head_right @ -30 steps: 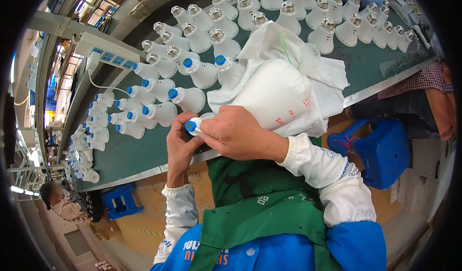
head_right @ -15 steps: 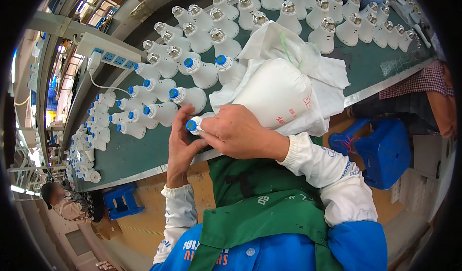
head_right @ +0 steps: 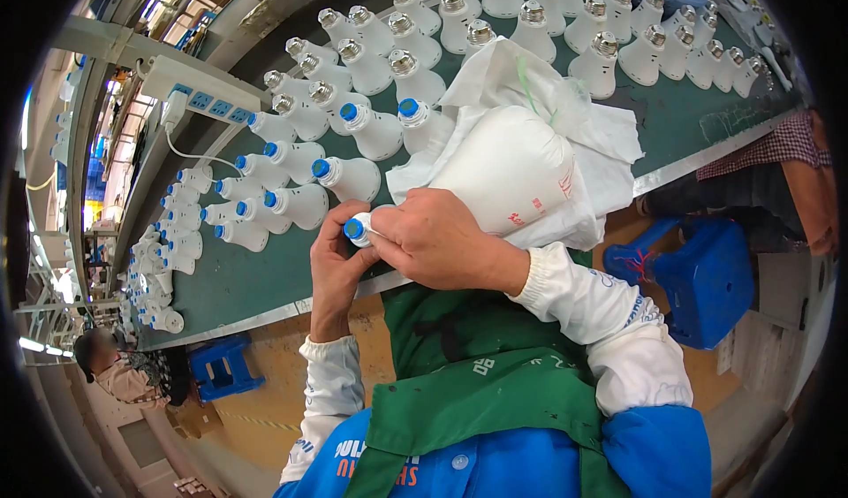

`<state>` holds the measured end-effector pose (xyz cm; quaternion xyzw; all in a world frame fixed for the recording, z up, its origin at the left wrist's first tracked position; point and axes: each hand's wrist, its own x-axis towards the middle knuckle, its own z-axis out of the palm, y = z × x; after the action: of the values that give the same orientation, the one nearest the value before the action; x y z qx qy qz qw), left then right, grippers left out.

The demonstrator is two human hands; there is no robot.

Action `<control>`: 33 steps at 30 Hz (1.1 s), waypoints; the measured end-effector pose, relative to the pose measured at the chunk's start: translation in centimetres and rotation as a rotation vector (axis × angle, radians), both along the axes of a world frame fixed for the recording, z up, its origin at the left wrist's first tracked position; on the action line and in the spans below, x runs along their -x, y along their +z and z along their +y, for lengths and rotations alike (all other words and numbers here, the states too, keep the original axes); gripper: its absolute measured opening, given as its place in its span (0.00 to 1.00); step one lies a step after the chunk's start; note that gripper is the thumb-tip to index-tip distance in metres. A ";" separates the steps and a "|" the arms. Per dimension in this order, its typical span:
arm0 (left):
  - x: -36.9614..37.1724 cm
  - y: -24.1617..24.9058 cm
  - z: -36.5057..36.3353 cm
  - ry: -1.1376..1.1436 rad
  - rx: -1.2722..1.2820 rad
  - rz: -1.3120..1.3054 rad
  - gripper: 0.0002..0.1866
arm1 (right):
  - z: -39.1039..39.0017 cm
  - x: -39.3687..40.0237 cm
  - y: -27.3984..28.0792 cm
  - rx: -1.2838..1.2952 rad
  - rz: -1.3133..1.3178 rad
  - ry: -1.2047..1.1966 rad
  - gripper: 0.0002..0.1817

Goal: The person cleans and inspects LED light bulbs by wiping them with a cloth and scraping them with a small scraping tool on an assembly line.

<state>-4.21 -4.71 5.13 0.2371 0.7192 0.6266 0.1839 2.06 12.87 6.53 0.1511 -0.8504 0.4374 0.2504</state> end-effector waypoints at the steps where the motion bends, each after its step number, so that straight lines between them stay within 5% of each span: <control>1: -0.1 0.0 0.1 0.002 -0.001 0.000 0.24 | 0.0 0.0 0.0 -0.002 0.001 0.002 0.10; 21: -3.0 -1.9 3.3 0.414 0.048 0.226 0.21 | 0.3 -0.4 0.2 -0.023 0.024 0.102 0.11; 28: -2.5 0.5 -2.0 0.608 -0.035 0.358 0.24 | 0.5 -0.6 0.7 0.071 0.032 0.102 0.07; 33: 0.4 0.4 -6.9 0.826 0.149 0.324 0.24 | 0.5 -0.4 1.0 0.076 -0.017 0.106 0.04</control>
<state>-4.65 -11.60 5.53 0.0113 0.8164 0.5487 -0.1798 2.50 13.34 7.56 0.1826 -0.8262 0.4832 0.2249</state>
